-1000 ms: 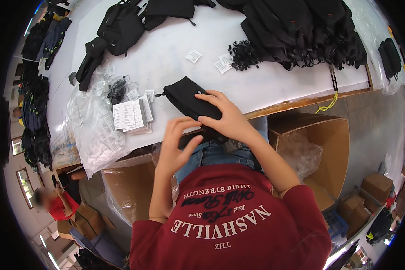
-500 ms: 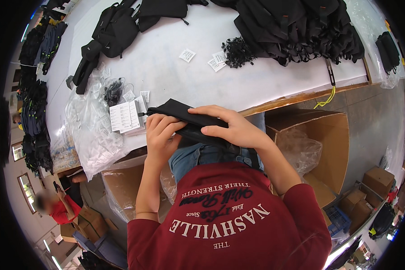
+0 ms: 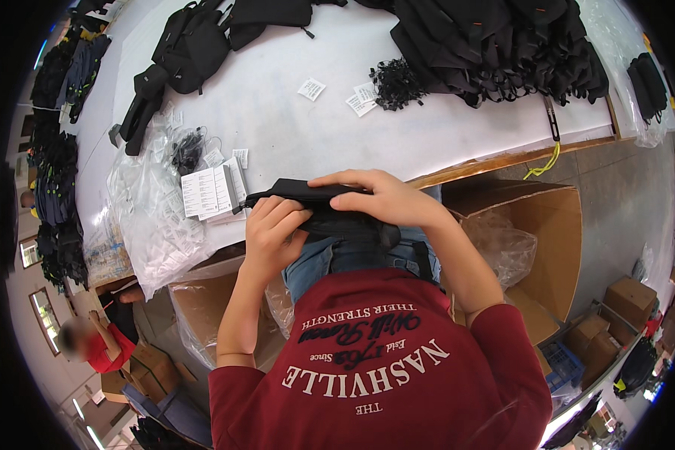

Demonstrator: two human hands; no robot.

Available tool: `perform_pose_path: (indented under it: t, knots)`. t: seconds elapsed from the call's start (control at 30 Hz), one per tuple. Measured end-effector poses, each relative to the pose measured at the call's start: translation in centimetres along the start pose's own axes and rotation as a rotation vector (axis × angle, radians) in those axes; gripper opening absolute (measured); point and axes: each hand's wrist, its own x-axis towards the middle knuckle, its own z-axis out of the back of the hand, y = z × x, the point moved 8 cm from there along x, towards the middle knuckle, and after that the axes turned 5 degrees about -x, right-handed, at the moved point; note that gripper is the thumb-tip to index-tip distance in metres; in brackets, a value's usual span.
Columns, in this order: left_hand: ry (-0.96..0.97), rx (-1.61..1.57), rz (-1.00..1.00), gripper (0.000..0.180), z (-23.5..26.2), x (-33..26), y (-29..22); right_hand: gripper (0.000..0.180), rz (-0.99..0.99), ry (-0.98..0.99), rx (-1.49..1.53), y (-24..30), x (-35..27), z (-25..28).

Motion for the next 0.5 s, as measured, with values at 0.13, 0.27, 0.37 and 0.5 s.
perform_pose_path:
  t: [0.13, 0.27, 0.37, 0.5]
  knots:
    - [0.096, -0.003, 0.082, 0.031, -0.8, -0.1, 0.7, 0.034, 0.063, 0.027, 0.015, -0.4, 3.0, 1.5]
    - [0.293, -0.109, 0.286, 0.028, -3.5, -0.4, 2.7, 0.028, 0.038, 0.076, -0.043, -2.2, 6.2, 2.1]
    - [0.402, -0.127, 0.363, 0.026, -5.0, -0.2, 3.1, 0.028, 0.053, -0.011, -0.045, -3.2, 6.7, 3.1]
    - [0.481, -0.192, 0.355, 0.029, -5.5, 0.1, 4.0, 0.031, 0.139, -0.23, 0.056, -3.1, 3.4, 5.7]
